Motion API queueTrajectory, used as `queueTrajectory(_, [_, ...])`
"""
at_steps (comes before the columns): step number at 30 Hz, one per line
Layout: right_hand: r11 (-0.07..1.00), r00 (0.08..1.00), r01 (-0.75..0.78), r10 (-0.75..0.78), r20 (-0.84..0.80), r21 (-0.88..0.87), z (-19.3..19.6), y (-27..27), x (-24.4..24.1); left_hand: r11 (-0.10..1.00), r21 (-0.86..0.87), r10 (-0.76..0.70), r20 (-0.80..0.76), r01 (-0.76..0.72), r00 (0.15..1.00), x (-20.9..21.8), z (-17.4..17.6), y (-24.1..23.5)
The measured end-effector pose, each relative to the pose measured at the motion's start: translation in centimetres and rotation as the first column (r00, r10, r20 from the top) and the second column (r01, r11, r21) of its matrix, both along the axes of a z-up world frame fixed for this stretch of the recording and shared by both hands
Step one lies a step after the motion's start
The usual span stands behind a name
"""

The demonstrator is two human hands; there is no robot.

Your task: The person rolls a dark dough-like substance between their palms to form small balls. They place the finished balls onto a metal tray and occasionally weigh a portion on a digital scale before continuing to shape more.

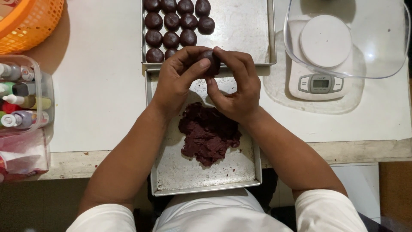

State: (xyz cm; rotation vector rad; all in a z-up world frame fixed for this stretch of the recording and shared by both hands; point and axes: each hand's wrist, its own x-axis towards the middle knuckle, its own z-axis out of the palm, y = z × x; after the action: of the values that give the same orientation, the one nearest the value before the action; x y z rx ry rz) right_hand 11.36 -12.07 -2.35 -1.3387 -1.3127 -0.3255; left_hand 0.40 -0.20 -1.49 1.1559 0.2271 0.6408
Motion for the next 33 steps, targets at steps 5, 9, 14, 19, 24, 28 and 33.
queueTrajectory(5, [1.0,1.0,0.022,-0.022,-0.006,0.02,-0.2,0.0,0.4,1.0,0.005,0.004,0.017,-0.004,1.0,-0.2,0.2,-0.1])
queueTrajectory(9, [1.0,1.0,-0.003,0.003,-0.014,-0.012,-0.3,-0.1,0.3,0.999,0.046,0.025,0.006,-0.026,1.0,0.0,-0.2,0.3])
queueTrajectory(14, [0.995,1.0,0.024,-0.023,0.009,-0.096,-0.4,-0.6,0.3,0.999,0.048,0.008,-0.045,-0.005,0.999,-0.4,0.5,0.1])
queueTrajectory(19, [0.983,0.997,0.057,-0.048,0.056,-0.174,-0.1,-0.9,0.5,0.997,0.071,-0.029,-0.052,0.033,0.998,-0.6,0.9,0.0])
queueTrajectory(24, [0.965,0.988,0.153,-0.155,0.003,-0.215,1.0,-0.7,1.9,0.972,-0.051,0.226,-0.071,-0.23,0.972,-0.3,1.7,0.0])
queueTrajectory(28, [0.935,0.973,0.184,-0.216,-0.075,-0.303,2.4,-0.1,3.2,0.942,-0.118,0.316,-0.015,-0.315,0.949,0.0,1.1,0.2])
queueTrajectory(33, [0.817,0.958,0.14,-0.255,-0.134,-0.559,1.1,2.1,5.6,0.918,-0.182,0.366,0.051,-0.352,0.929,-0.2,0.9,0.3])
